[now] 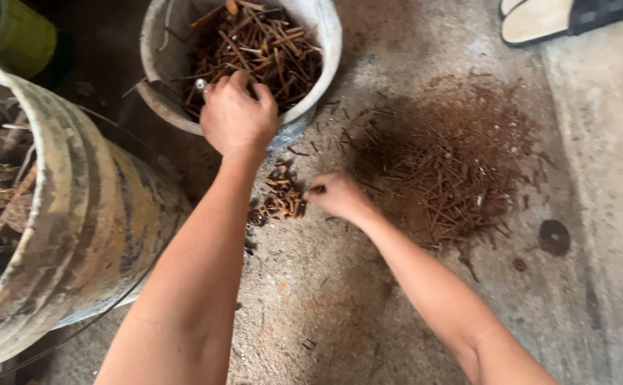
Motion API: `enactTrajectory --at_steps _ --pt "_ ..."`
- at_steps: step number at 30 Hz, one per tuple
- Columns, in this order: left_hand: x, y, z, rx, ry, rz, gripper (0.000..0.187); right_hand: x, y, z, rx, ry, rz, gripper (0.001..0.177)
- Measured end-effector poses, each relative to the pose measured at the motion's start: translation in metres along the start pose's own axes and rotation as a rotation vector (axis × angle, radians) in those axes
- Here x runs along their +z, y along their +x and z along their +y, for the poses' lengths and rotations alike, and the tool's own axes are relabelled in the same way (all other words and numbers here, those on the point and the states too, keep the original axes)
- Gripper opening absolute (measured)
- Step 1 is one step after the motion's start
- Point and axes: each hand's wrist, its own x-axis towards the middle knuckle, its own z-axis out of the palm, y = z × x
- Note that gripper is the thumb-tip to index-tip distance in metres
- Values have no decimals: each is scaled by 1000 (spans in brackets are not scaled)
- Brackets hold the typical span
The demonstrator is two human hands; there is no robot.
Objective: The person sorts through a pile of rusty nails and hardware on the floor by hand, separating fasteners into smaller piles and gathering the nails together.
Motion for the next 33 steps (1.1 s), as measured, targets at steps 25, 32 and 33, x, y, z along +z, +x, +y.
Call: enactTrajectory --at_steps 25,32,33 --pt "5 -2 -2 45 -32 46 21 53 46 32 -320 119 143 17" --pt "6 -2 -2 54 -29 66 20 31 23 10 -278 154 165 24" --pt "5 -2 -2 35 -18 24 21 19 20 19 -234 139 145 25"
